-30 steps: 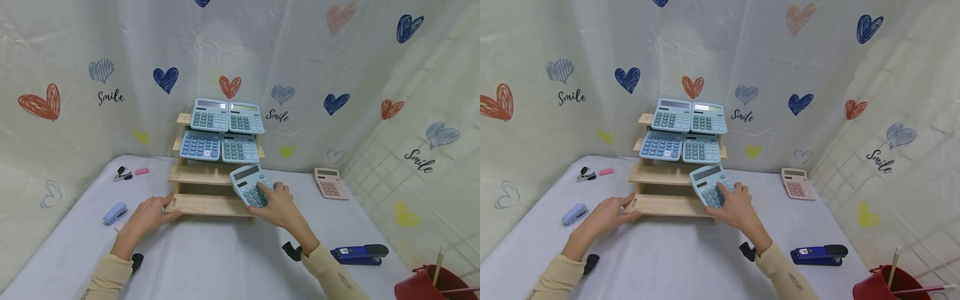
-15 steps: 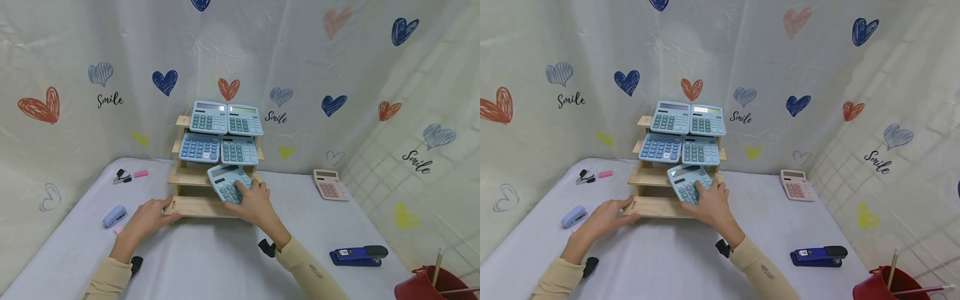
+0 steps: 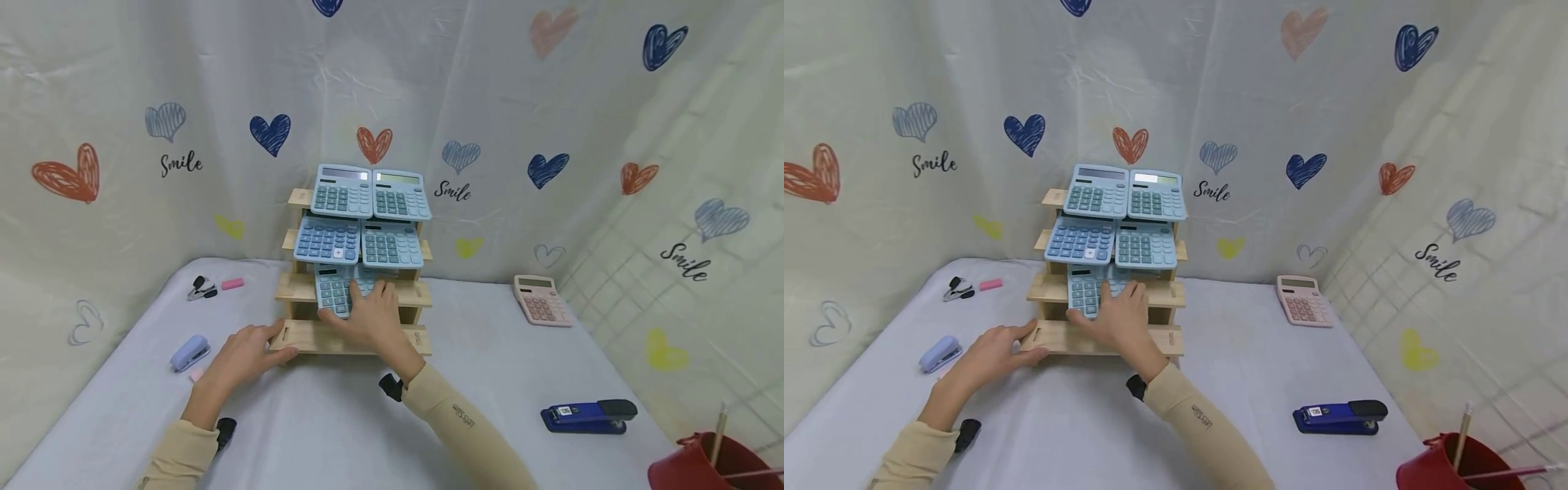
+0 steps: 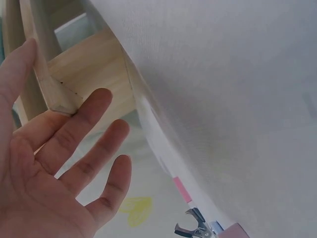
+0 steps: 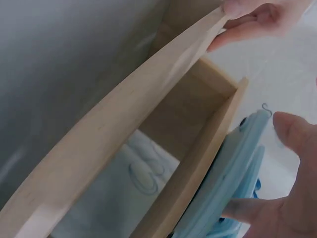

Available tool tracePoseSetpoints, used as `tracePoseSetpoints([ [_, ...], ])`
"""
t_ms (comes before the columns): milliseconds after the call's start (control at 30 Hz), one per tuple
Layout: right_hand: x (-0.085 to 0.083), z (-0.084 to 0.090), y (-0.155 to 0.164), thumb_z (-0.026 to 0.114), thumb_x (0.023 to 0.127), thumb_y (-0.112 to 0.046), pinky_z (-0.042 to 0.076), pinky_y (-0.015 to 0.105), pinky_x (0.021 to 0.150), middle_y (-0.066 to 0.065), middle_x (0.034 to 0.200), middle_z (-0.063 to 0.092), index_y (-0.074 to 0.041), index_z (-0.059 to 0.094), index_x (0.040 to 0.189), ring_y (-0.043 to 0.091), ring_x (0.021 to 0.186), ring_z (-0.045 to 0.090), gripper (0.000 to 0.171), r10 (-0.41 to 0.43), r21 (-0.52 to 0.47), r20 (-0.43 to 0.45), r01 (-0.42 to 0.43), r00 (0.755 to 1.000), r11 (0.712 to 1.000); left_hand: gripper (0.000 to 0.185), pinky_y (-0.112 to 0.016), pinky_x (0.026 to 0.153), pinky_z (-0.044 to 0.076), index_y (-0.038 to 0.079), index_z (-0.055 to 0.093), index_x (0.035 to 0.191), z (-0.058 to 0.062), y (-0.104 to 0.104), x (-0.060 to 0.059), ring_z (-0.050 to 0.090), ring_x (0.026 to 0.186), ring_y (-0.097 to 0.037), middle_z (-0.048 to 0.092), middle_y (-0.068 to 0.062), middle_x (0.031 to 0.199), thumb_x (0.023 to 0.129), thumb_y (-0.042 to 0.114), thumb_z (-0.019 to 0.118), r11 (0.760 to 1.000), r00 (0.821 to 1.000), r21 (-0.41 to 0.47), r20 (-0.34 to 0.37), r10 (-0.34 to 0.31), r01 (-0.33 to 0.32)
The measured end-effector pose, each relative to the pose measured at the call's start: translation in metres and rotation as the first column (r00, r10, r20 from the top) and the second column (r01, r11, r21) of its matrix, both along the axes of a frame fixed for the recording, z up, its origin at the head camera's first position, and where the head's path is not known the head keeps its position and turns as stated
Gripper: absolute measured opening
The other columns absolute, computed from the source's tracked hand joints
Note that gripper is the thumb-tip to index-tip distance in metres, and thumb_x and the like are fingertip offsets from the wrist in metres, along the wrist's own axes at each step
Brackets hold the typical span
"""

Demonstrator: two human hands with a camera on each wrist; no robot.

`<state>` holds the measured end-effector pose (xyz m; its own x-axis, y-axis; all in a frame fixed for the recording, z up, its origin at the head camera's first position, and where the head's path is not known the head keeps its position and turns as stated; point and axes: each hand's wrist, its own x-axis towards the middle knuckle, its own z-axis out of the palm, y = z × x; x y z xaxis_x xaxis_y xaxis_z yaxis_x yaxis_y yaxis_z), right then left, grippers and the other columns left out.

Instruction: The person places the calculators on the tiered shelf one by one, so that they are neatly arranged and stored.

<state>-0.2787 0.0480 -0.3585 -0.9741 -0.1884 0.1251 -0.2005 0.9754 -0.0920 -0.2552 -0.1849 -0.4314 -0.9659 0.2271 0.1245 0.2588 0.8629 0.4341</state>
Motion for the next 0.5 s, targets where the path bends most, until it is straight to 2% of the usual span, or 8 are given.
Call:
tracePoseSetpoints([
  [133,-0.004,-0.001,-0.015,0.043,0.091,-0.077,0.031,0.047,0.111,0.032,0.140,0.046,-0.014,0.043,0.153,0.040,0.127,0.040,0.089,0.091,0.045,-0.049,-0.089,0.995,0.995,0.078,-0.050,0.081,0.053,-0.001,0.052,0.144,0.000,-0.001,-0.001,0.064,0.096,-0.028,0.065,-0.030,0.128,0.090,0.053,0.069,1.000,1.000,0.001,0.001,-0.003,0.003],
  [200,-0.006,-0.005,-0.021,0.046,0.092,-0.073,0.032,0.047,0.110,0.032,0.136,0.050,-0.011,0.047,0.150,0.040,0.125,0.043,0.084,0.114,0.069,-0.107,-0.107,0.988,0.992,0.077,-0.047,0.075,0.052,-0.001,0.052,0.144,0.001,-0.001,-0.002,0.063,0.091,-0.027,0.069,-0.028,0.118,0.090,0.052,0.069,1.000,1.000,0.003,-0.003,-0.007,0.007],
  [300,-0.009,-0.010,-0.028,0.048,0.093,-0.070,0.035,0.045,0.106,0.032,0.131,0.052,-0.009,0.052,0.144,0.040,0.120,0.045,0.080,0.112,0.070,-0.182,-0.101,0.977,0.992,0.076,-0.046,0.073,0.051,-0.001,0.053,0.143,0.002,-0.001,-0.001,0.061,0.087,-0.025,0.070,-0.027,0.114,0.090,0.050,0.070,1.000,1.000,0.003,-0.009,-0.013,0.013],
  [367,-0.009,-0.012,-0.031,0.049,0.093,-0.070,0.037,0.043,0.103,0.032,0.129,0.052,-0.008,0.053,0.141,0.039,0.118,0.043,0.078,0.100,0.050,-0.198,-0.092,0.975,0.995,0.075,-0.044,0.071,0.049,-0.001,0.052,0.144,0.002,-0.001,-0.001,0.058,0.084,-0.024,0.070,-0.028,0.113,0.091,0.049,0.070,1.000,1.000,0.005,0.002,-0.015,0.015],
  [433,-0.010,-0.013,-0.033,0.051,0.092,-0.070,0.037,0.043,0.102,0.031,0.128,0.051,-0.008,0.054,0.139,0.038,0.117,0.043,0.077,0.090,0.033,-0.201,-0.085,0.975,0.996,0.076,-0.045,0.073,0.050,-0.001,0.051,0.144,0.002,0.000,0.000,0.058,0.085,-0.024,0.068,-0.029,0.121,0.091,0.049,0.069,1.000,1.000,0.002,0.009,-0.012,0.012],
  [500,-0.010,-0.013,-0.034,0.052,0.092,-0.070,0.037,0.043,0.101,0.031,0.127,0.052,-0.008,0.055,0.137,0.038,0.116,0.043,0.077,0.090,0.026,-0.206,-0.086,0.974,0.996,0.076,-0.044,0.072,0.050,-0.001,0.051,0.144,0.001,-0.001,-0.001,0.058,0.085,-0.023,0.068,-0.030,0.121,0.091,0.049,0.069,1.000,1.000,0.002,0.015,-0.006,0.006],
])
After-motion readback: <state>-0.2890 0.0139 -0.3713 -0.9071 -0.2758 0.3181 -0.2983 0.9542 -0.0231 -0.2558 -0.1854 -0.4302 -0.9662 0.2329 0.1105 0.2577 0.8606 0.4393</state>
